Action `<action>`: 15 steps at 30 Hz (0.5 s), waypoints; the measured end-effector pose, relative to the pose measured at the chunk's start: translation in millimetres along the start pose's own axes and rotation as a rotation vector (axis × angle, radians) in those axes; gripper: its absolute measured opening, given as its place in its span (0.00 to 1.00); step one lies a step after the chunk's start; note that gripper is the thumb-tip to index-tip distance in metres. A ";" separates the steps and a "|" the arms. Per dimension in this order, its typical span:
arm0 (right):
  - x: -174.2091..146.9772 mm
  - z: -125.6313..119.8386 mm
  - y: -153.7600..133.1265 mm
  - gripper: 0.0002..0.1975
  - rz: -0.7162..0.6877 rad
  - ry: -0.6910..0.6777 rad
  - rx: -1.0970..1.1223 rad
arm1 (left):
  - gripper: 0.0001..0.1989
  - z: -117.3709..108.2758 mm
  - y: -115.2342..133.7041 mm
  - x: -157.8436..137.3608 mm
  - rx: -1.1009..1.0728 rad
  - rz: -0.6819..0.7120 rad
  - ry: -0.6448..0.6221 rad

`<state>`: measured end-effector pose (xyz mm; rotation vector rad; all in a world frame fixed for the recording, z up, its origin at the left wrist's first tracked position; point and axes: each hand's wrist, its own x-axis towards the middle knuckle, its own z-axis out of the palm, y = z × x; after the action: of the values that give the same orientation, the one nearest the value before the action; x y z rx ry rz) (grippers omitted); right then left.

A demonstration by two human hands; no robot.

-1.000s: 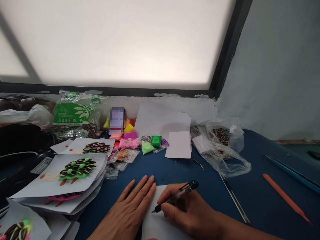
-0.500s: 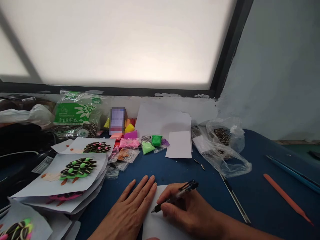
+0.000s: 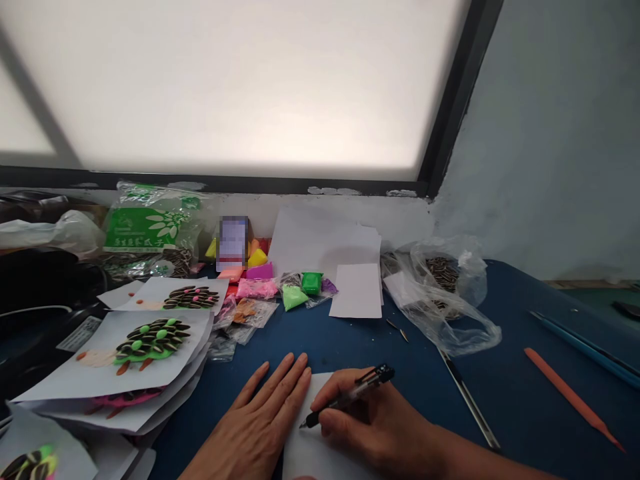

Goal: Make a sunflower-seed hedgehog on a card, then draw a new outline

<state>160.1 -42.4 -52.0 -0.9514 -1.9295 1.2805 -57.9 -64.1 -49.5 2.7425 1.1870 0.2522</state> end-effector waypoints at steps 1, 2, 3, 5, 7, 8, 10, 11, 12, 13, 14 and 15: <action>0.0 0.1 -0.5 0.08 0.000 -0.004 0.008 | 0.39 -0.1 -0.3 -0.5 0.001 0.004 0.002; 0.0 0.1 -1.3 0.08 0.001 -0.005 0.017 | 0.39 -0.5 -0.3 -0.8 0.003 0.007 0.000; 0.2 0.1 -2.1 0.08 0.002 -0.007 0.025 | 0.39 -1.0 -0.1 -1.0 0.006 0.007 -0.003; 0.5 0.0 -3.8 0.08 0.005 -0.001 0.028 | 0.40 -2.3 1.3 -1.0 0.012 -0.005 -0.005; 0.5 -0.3 -4.6 0.08 0.000 0.013 0.014 | 0.40 -3.4 3.1 -0.6 0.010 -0.024 -0.002; 0.4 -0.4 -4.6 0.08 -0.006 0.016 0.005 | 0.40 -3.9 3.9 -0.5 0.004 -0.032 0.001; 0.1 -0.8 -4.0 0.08 -0.028 0.026 -0.018 | 0.40 -4.6 4.7 -0.6 -0.012 -0.042 0.007; -0.1 -0.9 -3.5 0.08 -0.037 0.026 -0.032 | 0.40 -4.9 4.7 -0.8 -0.021 -0.043 0.006; -0.3 -1.1 -2.9 0.08 -0.042 0.027 -0.047 | 0.40 -5.5 4.5 -1.0 -0.028 -0.046 0.004; -0.4 -1.2 -2.3 0.07 -0.044 0.027 -0.065 | 0.40 -6.2 4.2 -1.2 -0.033 -0.048 0.000; -0.4 -1.4 -1.6 0.07 -0.044 0.029 -0.086 | 0.39 -7.1 3.9 -1.3 -0.037 -0.051 -0.005; -0.4 -1.4 -0.9 0.07 -0.044 0.030 -0.104 | 0.39 -8.2 3.7 -1.3 -0.040 -0.053 -0.011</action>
<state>161.3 -42.3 -50.7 -0.9682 -1.9990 1.1439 -57.9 -67.0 -40.9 2.6708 1.2356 0.2525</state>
